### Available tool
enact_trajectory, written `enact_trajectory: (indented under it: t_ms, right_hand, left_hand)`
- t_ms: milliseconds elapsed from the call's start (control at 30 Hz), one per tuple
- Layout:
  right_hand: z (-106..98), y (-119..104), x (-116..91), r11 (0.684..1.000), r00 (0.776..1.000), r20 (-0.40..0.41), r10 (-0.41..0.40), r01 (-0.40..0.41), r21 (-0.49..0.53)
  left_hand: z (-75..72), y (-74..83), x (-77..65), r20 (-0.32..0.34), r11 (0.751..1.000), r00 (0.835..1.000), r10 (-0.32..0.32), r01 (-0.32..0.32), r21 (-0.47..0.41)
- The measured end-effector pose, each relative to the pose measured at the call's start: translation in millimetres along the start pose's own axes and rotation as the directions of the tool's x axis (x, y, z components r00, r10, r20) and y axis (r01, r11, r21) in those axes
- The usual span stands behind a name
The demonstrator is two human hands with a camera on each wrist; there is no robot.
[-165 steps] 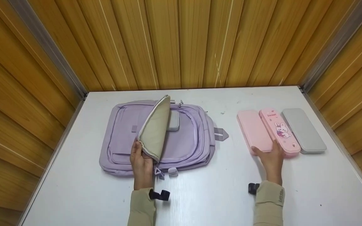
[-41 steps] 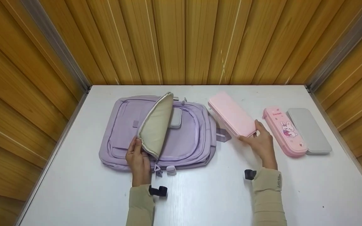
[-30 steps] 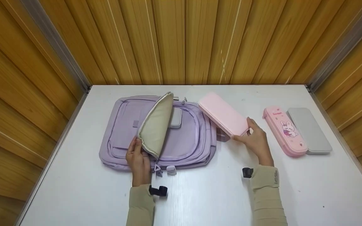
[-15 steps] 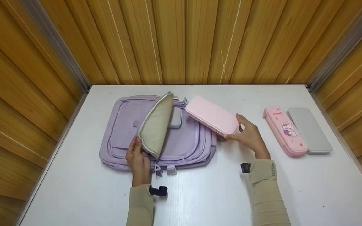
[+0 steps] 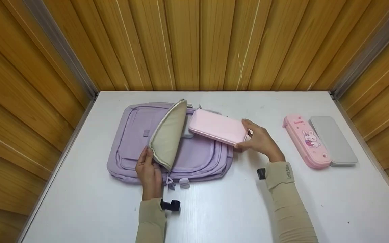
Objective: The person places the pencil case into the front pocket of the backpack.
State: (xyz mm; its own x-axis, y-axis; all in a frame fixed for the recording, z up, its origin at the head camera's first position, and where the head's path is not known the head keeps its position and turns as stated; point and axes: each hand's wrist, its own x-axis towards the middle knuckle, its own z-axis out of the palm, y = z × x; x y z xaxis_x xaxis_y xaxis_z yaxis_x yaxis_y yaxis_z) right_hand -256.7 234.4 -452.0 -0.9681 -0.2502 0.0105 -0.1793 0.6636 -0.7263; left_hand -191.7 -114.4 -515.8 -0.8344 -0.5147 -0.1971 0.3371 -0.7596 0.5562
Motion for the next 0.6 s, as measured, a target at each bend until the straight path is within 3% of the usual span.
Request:
enact_trajectory:
  t_ms: [267,600]
  right_hand:
    - [0.7,-6.9,13.8,0.999,0.996,0.076,-0.036,0.037,-0.009]
    - [-3.7,-8.1,29.6,0.999,0.984,0.181,-0.002,0.009,-0.036]
  left_hand:
    - [2.6,2.2,-1.1,-0.001,1.0,1.0,-0.015,0.015,-0.004]
    - [7.1,5.2,-3.4,0.019,1.0,0.999,-0.029,0.029,-0.002]
